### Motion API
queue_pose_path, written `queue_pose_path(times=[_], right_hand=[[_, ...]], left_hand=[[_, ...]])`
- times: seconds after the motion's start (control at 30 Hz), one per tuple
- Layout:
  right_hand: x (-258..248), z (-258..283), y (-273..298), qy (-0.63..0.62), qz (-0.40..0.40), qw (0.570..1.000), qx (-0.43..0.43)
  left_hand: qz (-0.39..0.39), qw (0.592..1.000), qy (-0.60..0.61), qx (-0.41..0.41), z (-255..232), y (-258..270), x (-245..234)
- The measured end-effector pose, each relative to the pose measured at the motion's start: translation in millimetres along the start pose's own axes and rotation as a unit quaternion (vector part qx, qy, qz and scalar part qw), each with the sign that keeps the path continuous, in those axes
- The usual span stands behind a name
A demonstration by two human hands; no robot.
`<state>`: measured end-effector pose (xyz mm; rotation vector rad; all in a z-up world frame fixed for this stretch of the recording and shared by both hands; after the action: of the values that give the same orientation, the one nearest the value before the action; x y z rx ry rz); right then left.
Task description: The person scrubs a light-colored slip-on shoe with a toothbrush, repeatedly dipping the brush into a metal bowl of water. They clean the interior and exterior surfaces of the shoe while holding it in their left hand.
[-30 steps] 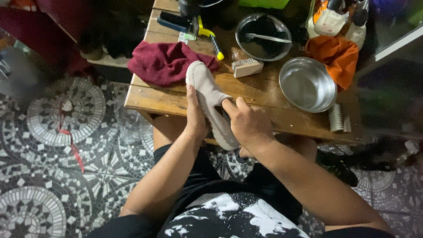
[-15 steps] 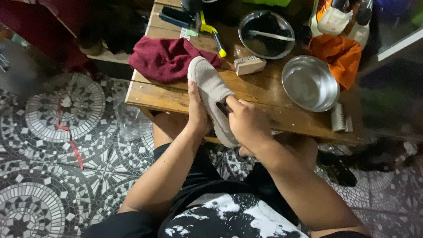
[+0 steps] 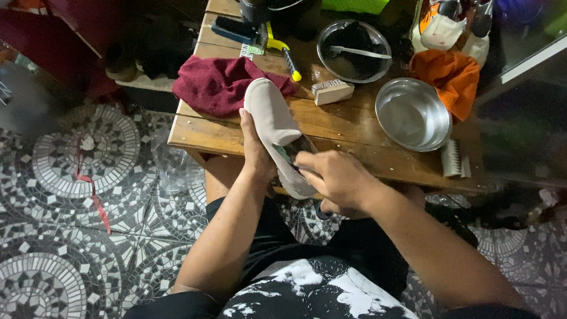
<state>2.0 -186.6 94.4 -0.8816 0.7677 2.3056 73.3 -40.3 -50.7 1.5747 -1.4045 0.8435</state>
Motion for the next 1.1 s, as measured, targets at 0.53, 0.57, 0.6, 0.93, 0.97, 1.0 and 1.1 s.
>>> queue_pose_path(times=[0.53, 0.57, 0.6, 0.93, 0.97, 1.0, 1.1], right_hand=[[-4, -46, -54, 0.315, -0.167, 0.933, 0.057], [-5, -52, -48, 0.267, -0.119, 0.955, 0.05], [-5, -58, -41, 0.218, -0.071, 0.972, 0.043], [16, -37, 52, 0.018, 0.041, 0.995, 0.084], [20, -52, 41, 0.049, -0.007, 0.996, 0.073], [25, -67, 31, 0.08, -0.054, 0.993, 0.061], [-7, -34, -14, 0.105, -0.15, 0.983, 0.028]], left_hand=[[0.052, 0.993, -0.091, -0.063, -15, 25, 27], [0.053, 0.991, -0.102, -0.065, -17, 28, 28], [0.055, 0.99, -0.113, -0.068, -18, 31, 29], [0.034, 0.987, -0.151, -0.033, -18, 10, 11], [0.048, 0.985, -0.16, -0.042, -15, 14, 16], [0.062, 0.982, -0.169, -0.051, -12, 18, 22], [0.022, 0.989, -0.137, -0.056, 7, 22, 12]])
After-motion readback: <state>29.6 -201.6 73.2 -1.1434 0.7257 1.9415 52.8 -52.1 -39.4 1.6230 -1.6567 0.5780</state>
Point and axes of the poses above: each hand's wrist, its own y-axis away from the middle knuckle, its own x-axis out of the palm, z = x × y, the point moved 4 cm from there along -y, towards the middle knuckle, and after that the axes turned 10 degrees about z, right-handed, at the moved point
